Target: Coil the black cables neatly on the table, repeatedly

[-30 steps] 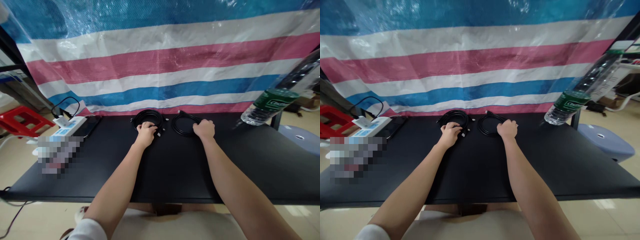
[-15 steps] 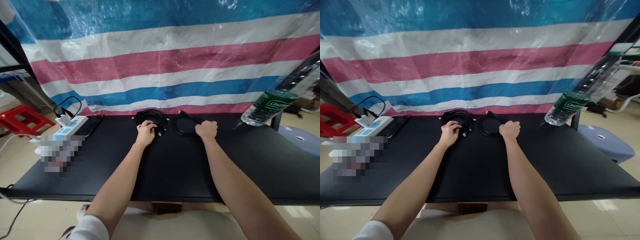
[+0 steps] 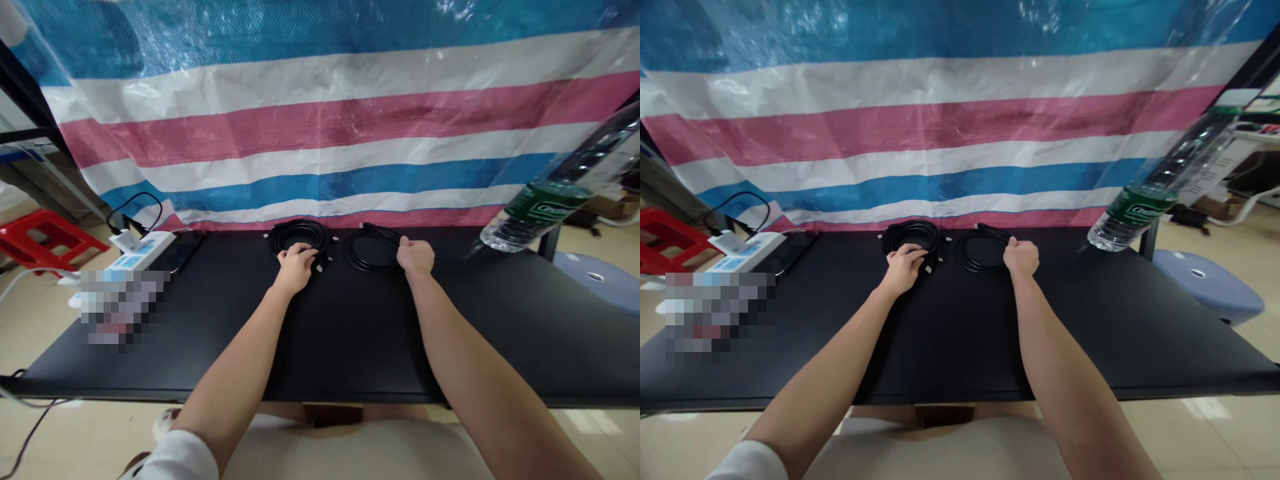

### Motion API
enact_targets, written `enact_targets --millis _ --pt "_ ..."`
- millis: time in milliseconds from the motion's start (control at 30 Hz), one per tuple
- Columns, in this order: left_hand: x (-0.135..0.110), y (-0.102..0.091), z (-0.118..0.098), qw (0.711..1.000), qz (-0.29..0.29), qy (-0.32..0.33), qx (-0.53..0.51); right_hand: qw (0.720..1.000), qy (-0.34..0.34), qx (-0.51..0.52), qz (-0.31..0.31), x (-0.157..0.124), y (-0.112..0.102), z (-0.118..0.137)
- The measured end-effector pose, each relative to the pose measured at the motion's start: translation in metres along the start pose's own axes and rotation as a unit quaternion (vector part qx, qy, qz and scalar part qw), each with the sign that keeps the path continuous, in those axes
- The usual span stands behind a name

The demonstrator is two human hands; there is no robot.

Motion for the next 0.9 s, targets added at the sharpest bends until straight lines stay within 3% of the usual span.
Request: enact_targets --millis 167,367,667,900 --pt "0.002 0.003 0.003 1.000 0.001 0.017 0.000 0.995 -0.041 0.060 -0.069 0.002 0.003 -0.002" --pt "-0.001 0.000 0.000 1.000 -0.016 -0.002 -0.007 0.963 -0.142 0.183 -0.137 0.003 0.002 -0.002" --pt "-0.008 0.001 -0.003 0.993 -0.095 0.059 -0.035 0.925 -0.273 0.262 -0.012 -0.014 -0.016 0.024" --pt "-0.016 0.006 -0.018 0.991 -0.065 0.120 0.000 0.868 -0.249 0.419 0.094 -0.026 -0.018 0.037"
Point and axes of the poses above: each hand's wrist, its own x-axis towards the middle knuckle, its own y-axis out of the palm, z = x × y, the point moved 1 cm from there along x, towards the middle knuckle, and after that the axes turned 14 degrees about -y, right-handed, at the moved point
